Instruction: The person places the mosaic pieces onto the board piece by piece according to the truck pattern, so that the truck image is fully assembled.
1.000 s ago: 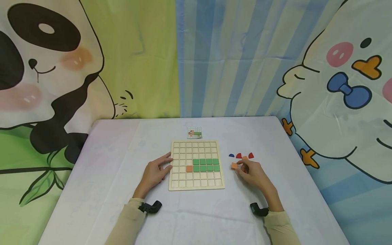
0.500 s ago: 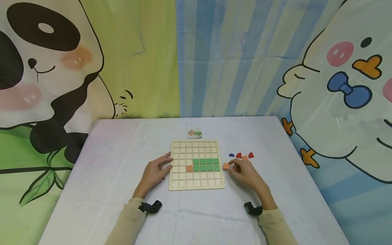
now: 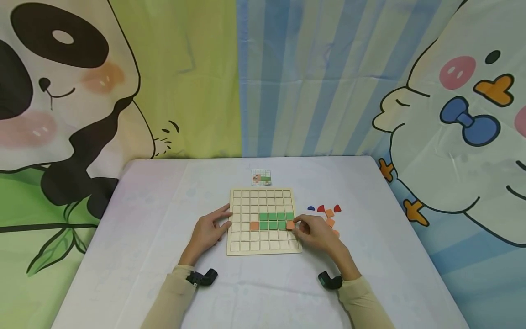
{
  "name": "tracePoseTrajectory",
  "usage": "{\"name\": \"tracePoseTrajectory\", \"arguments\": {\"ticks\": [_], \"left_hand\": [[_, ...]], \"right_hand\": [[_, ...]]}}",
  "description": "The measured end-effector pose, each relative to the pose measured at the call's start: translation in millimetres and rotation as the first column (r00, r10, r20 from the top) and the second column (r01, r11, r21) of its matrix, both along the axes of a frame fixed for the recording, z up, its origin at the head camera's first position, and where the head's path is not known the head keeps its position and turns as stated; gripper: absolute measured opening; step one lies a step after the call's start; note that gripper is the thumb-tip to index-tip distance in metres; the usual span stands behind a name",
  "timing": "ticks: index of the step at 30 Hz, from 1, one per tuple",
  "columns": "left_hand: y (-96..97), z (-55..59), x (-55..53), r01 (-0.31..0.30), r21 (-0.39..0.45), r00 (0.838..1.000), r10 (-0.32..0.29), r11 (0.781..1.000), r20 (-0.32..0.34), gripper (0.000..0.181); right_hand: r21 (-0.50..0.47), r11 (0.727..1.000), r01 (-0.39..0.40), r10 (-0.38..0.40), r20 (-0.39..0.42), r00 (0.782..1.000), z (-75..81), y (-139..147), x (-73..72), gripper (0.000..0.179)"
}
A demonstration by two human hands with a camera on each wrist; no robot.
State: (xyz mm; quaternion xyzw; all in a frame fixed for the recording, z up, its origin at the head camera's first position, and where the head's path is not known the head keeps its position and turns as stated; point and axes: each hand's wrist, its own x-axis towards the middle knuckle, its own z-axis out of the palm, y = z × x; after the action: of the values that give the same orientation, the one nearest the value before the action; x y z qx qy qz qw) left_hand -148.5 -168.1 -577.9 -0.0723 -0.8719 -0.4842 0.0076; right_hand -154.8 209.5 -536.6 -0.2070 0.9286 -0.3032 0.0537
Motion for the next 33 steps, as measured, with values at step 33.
{"name": "tracePoseTrajectory", "arguments": {"ticks": [33], "left_hand": [[0.7, 0.1, -0.3, 0.003, 0.002, 1.000, -0.003, 1.000, 0.004, 0.035]], "right_hand": [[0.050, 0.983, -0.175, 0.176, -0.018, 0.984, 0.6, -78, -0.3, 0.026]]}}
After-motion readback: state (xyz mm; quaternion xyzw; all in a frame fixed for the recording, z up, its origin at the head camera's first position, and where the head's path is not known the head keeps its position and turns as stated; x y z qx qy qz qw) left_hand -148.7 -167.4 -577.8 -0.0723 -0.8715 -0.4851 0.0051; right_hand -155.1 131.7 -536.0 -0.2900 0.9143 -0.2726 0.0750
